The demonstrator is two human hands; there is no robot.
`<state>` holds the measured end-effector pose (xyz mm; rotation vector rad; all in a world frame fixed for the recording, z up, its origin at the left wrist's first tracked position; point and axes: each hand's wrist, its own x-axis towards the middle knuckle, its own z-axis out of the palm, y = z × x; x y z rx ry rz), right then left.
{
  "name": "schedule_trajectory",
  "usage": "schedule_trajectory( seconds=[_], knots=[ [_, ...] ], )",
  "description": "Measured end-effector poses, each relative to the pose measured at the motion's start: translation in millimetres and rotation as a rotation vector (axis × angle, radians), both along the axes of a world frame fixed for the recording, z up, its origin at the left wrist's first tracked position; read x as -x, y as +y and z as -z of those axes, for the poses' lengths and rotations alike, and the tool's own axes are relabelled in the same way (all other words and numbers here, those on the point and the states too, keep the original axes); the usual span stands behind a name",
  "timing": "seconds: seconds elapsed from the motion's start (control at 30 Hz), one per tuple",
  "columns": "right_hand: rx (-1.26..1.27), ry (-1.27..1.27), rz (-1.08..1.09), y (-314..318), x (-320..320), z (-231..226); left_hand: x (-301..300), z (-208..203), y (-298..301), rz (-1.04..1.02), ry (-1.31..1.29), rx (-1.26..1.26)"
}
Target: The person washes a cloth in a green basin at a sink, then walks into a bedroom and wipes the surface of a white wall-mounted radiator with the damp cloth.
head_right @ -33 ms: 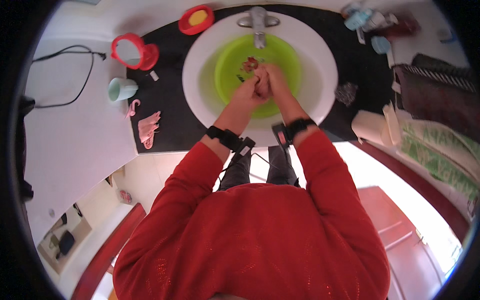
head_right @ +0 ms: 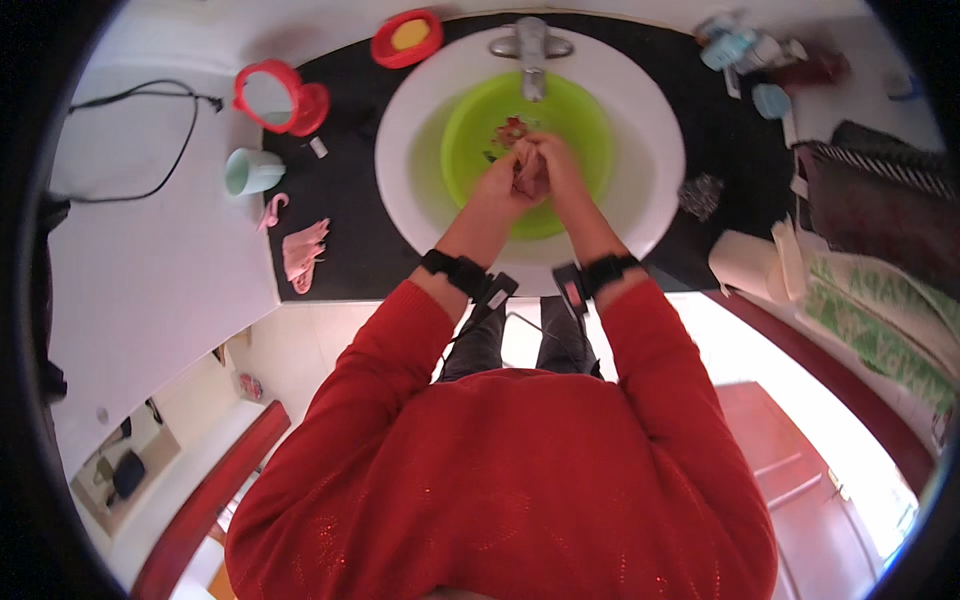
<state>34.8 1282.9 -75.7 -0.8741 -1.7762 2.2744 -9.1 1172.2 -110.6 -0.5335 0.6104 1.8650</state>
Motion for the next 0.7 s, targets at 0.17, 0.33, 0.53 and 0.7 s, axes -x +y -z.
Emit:
schedule_trajectory(
  seconds=[0.17, 0.33, 0.53, 0.7],
  knots=[
    [-0.672, 0.291, -0.135, -55, -24, -22, 2, 27, -9, -0.174, 0.115, -0.202],
    [-0.681, -0.084, -0.177, 1, 0, 24, -14, 20, 4, -0.059, -0.051, 0.198],
    [-0.861, -0.207, 0.062, 24, 4, 77, 6, -21, -4, -0.008, -0.048, 0.472],
    [-0.481, -0.309, -0.162, -18, 5, 52, -3, -12, 5, -0.085, -0.108, 0.3]
  ],
)
